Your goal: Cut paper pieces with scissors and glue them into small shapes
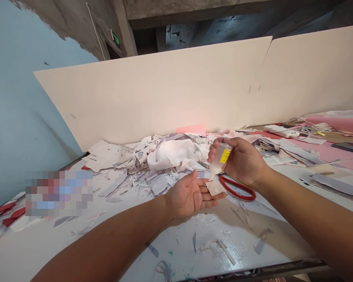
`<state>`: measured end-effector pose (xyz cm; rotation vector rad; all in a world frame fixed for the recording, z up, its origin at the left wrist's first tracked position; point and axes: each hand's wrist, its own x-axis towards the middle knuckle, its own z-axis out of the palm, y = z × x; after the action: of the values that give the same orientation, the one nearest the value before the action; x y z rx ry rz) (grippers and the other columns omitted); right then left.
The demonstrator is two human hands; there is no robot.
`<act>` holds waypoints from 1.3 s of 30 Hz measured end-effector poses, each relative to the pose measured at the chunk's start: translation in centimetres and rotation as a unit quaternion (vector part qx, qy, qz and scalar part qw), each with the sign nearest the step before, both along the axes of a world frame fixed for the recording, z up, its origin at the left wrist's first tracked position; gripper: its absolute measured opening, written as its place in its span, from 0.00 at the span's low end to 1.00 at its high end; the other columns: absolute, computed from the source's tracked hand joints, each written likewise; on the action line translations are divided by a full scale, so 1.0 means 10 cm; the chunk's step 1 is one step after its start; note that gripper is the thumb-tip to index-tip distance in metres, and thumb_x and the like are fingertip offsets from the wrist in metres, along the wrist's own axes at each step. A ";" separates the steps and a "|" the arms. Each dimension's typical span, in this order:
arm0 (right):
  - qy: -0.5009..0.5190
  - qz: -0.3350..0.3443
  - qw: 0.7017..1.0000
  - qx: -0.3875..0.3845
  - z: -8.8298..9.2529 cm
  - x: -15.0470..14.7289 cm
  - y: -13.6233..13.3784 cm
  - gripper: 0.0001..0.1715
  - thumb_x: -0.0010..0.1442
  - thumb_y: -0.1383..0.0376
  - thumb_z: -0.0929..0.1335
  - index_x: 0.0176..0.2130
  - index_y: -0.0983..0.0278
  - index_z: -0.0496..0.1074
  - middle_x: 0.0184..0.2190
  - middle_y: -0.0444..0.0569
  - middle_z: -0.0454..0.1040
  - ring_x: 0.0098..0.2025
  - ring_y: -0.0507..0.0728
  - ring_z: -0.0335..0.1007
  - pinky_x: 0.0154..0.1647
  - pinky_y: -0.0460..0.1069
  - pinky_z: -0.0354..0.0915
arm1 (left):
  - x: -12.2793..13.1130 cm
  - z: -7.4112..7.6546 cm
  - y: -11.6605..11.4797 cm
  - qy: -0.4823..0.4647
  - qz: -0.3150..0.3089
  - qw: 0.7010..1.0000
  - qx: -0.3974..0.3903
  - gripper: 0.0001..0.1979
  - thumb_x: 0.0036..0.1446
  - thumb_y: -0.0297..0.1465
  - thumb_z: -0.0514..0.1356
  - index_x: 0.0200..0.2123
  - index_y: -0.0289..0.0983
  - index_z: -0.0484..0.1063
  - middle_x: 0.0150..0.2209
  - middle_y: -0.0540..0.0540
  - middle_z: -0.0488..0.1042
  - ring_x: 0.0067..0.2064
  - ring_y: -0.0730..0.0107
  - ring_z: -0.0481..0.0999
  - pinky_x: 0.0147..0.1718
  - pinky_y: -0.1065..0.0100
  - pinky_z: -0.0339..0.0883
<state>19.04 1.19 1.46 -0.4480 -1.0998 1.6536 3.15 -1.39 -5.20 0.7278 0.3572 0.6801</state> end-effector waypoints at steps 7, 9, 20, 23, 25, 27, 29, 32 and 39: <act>-0.047 0.008 0.999 0.021 0.01 0.09 0.04 0.07 0.49 0.63 0.68 0.25 0.64 0.67 0.25 0.44 0.71 0.30 0.54 0.71 0.33 0.49 0.68 | 0.00 -0.02 0.01 0.001 -0.003 1.000 0.023 0.28 0.54 0.45 0.45 0.47 0.26 0.62 0.50 0.31 0.64 0.52 0.52 0.63 0.50 0.58 0.49; -0.032 0.010 0.999 -0.005 0.00 0.06 0.02 0.05 0.47 0.67 0.68 0.23 0.64 0.66 0.23 0.43 0.71 0.28 0.52 0.70 0.32 0.48 0.67 | 0.00 -0.02 0.01 0.002 -0.001 1.000 0.020 0.28 0.54 0.45 0.45 0.47 0.26 0.62 0.50 0.30 0.64 0.52 0.52 0.63 0.50 0.57 0.48; 0.034 0.022 0.999 -0.024 -0.05 -0.07 -0.09 0.16 0.50 0.60 0.60 0.15 0.63 0.59 0.08 0.39 0.55 0.12 0.47 0.49 0.14 0.44 0.54 | 0.00 -0.02 0.01 -0.005 -0.001 1.000 0.011 0.28 0.54 0.44 0.46 0.47 0.26 0.60 0.50 0.29 0.63 0.52 0.51 0.64 0.48 0.59 0.51; 0.036 -0.013 0.999 -0.035 -0.04 -0.09 -0.12 0.16 0.49 0.63 0.60 0.14 0.63 0.57 0.06 0.38 0.53 0.10 0.47 0.45 0.13 0.44 0.52 | 0.00 -0.02 0.01 -0.003 -0.002 1.000 0.012 0.28 0.54 0.44 0.46 0.48 0.26 0.59 0.50 0.29 0.63 0.51 0.52 0.65 0.47 0.59 0.52; 0.036 -0.041 0.998 -0.041 -0.03 -0.09 -0.14 0.16 0.48 0.65 0.60 0.13 0.63 0.57 0.06 0.38 0.52 0.10 0.46 0.44 0.12 0.44 0.51 | 0.00 -0.02 0.01 0.001 0.001 1.000 0.007 0.28 0.54 0.44 0.46 0.48 0.27 0.59 0.50 0.29 0.63 0.51 0.53 0.65 0.47 0.59 0.52; 0.035 -0.054 0.997 -0.041 -0.03 -0.09 -0.13 0.15 0.47 0.66 0.60 0.13 0.64 0.57 0.06 0.38 0.52 0.09 0.46 0.43 0.11 0.43 0.50 | 0.00 -0.01 0.01 0.004 0.002 1.000 0.006 0.28 0.54 0.44 0.46 0.48 0.27 0.59 0.50 0.29 0.63 0.51 0.52 0.65 0.47 0.59 0.52; 0.027 -0.039 0.998 -0.036 -0.04 -0.09 -0.11 0.15 0.48 0.65 0.60 0.13 0.64 0.58 0.06 0.38 0.52 0.10 0.46 0.43 0.11 0.43 0.50 | -0.01 -0.01 0.01 0.003 -0.001 1.000 0.011 0.28 0.54 0.44 0.46 0.48 0.26 0.60 0.50 0.29 0.63 0.51 0.52 0.65 0.47 0.59 0.52; 0.010 -0.009 1.000 -0.028 -0.05 -0.07 -0.06 0.14 0.48 0.64 0.60 0.15 0.64 0.62 0.08 0.40 0.56 0.12 0.47 0.50 0.14 0.44 0.54 | -0.01 -0.01 0.01 0.002 -0.004 1.000 0.015 0.28 0.54 0.44 0.45 0.48 0.26 0.60 0.50 0.29 0.63 0.51 0.53 0.64 0.49 0.58 0.50; -0.061 0.027 0.997 0.029 0.00 0.04 0.02 0.06 0.50 0.66 0.64 0.30 0.66 0.70 0.24 0.45 0.69 0.26 0.52 0.67 0.27 0.46 0.64 | -0.01 -0.04 0.02 -0.008 0.003 1.000 0.008 0.28 0.54 0.44 0.47 0.48 0.26 0.60 0.51 0.29 0.62 0.53 0.50 0.62 0.49 0.58 0.50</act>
<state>19.40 1.39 1.47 -0.4907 -1.2569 1.6546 3.09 -1.20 -5.55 0.7354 0.3392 0.6943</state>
